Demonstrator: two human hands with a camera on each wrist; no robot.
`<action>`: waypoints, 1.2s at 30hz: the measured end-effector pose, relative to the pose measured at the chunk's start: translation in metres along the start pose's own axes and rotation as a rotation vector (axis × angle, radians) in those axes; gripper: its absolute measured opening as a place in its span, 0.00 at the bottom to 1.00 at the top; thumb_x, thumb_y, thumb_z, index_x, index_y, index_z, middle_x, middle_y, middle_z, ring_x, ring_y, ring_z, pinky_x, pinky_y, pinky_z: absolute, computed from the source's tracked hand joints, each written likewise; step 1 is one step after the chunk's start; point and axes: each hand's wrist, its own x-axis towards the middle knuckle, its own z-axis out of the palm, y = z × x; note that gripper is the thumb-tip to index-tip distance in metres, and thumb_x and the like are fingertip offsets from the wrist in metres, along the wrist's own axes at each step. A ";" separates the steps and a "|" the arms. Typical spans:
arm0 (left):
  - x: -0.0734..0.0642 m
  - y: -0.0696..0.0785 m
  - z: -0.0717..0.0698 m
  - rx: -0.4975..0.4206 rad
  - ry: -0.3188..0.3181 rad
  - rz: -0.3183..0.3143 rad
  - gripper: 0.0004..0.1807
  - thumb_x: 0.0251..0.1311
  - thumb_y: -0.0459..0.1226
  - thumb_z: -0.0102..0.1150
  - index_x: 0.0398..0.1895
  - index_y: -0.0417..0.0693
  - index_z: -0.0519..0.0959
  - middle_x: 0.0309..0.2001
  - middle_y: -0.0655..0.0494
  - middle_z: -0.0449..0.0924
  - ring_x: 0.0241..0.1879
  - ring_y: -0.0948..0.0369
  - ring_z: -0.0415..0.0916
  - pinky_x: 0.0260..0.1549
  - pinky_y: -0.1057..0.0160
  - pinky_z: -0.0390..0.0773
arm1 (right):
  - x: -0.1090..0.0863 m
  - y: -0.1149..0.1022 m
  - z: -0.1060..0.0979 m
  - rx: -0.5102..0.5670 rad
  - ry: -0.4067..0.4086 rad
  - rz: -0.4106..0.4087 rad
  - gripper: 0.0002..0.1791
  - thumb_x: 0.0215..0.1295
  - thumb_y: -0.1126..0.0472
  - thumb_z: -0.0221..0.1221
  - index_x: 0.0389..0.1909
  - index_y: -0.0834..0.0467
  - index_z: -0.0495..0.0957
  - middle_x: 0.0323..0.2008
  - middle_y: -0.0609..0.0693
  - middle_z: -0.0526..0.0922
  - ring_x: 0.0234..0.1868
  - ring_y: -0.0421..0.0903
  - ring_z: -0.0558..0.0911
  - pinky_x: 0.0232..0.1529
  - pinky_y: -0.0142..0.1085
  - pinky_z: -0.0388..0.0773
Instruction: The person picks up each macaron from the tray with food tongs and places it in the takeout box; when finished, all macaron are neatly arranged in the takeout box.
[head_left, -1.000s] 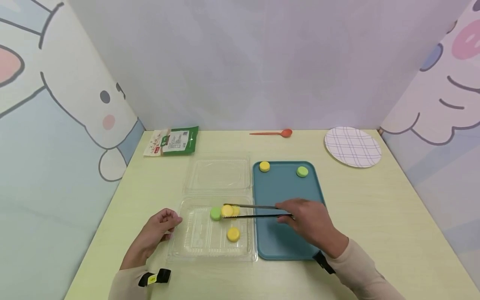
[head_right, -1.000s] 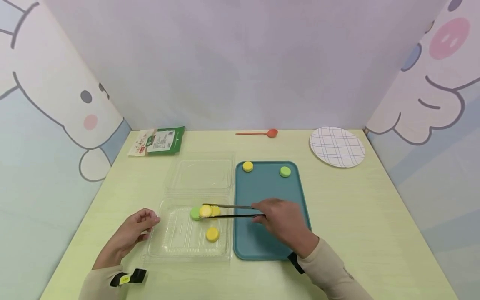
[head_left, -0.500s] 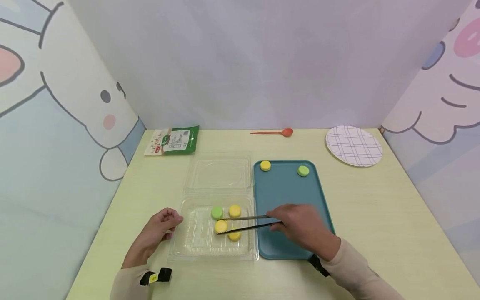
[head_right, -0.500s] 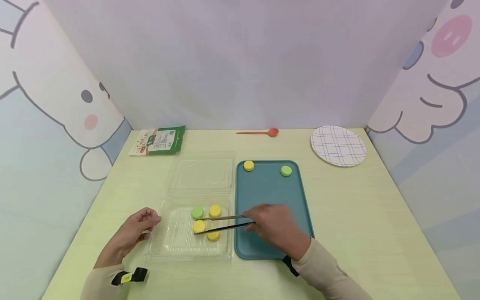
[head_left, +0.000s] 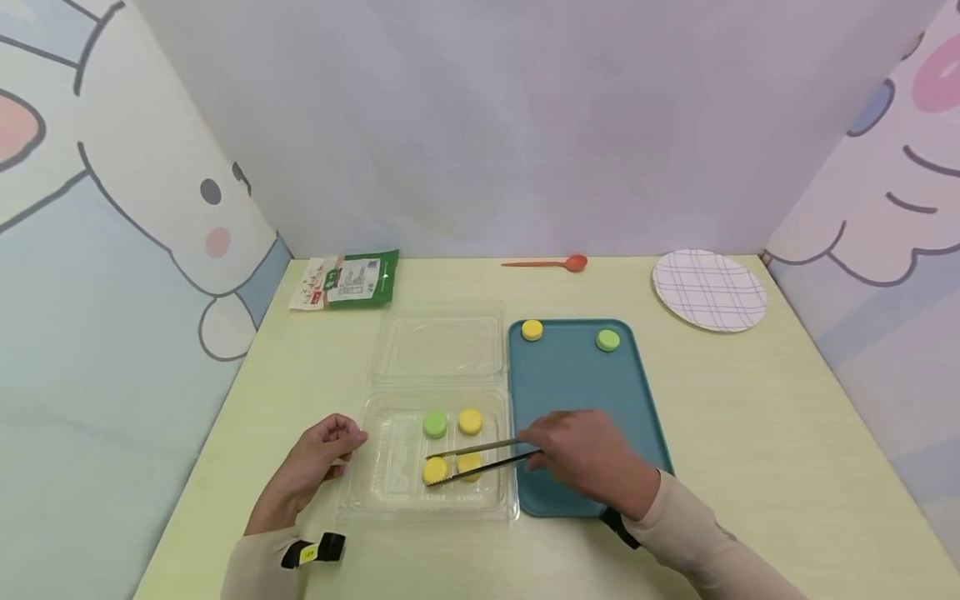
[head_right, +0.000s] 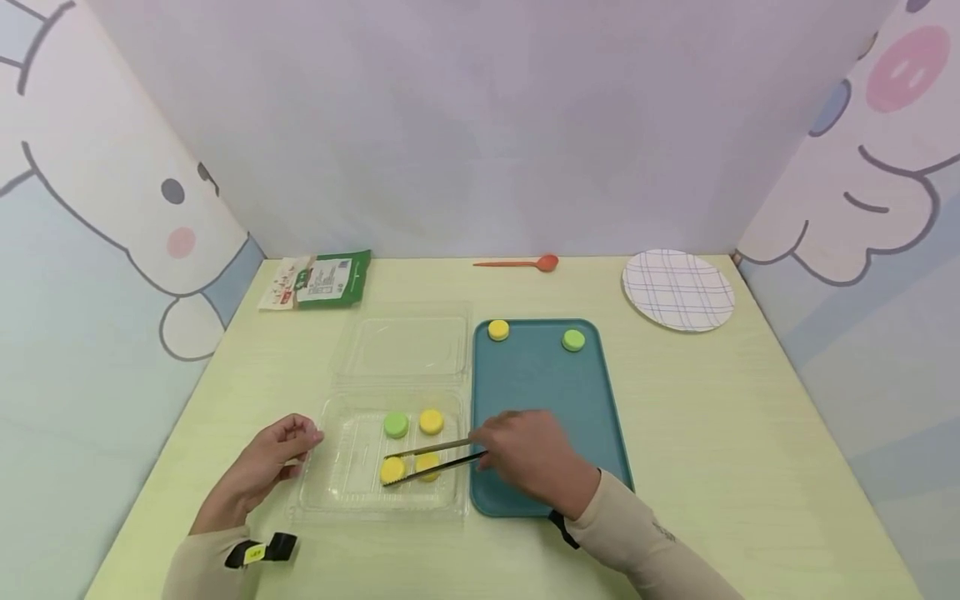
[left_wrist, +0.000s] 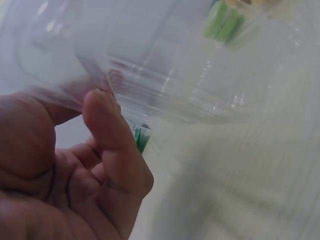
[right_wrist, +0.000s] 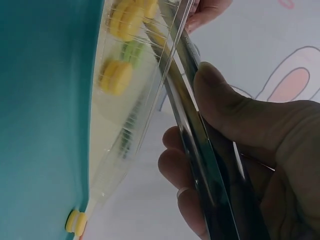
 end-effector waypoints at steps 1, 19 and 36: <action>0.000 0.000 0.000 -0.001 -0.001 0.000 0.11 0.69 0.38 0.61 0.42 0.41 0.71 0.28 0.55 0.70 0.27 0.61 0.67 0.25 0.65 0.70 | 0.001 -0.001 0.000 -0.007 -0.004 -0.005 0.18 0.45 0.51 0.79 0.39 0.49 0.88 0.31 0.40 0.87 0.30 0.37 0.83 0.21 0.29 0.74; 0.002 0.000 0.000 0.005 -0.003 0.002 0.12 0.69 0.38 0.62 0.42 0.40 0.70 0.28 0.55 0.69 0.27 0.61 0.67 0.25 0.65 0.71 | 0.004 0.003 -0.004 0.031 0.017 0.001 0.23 0.47 0.51 0.78 0.45 0.53 0.86 0.39 0.45 0.88 0.37 0.43 0.86 0.29 0.37 0.81; 0.001 -0.002 0.001 0.007 -0.002 0.009 0.12 0.69 0.38 0.61 0.42 0.41 0.70 0.28 0.55 0.70 0.26 0.61 0.67 0.25 0.65 0.71 | 0.002 0.006 -0.005 0.083 0.050 0.037 0.24 0.50 0.51 0.77 0.48 0.53 0.86 0.42 0.45 0.88 0.41 0.43 0.86 0.33 0.40 0.82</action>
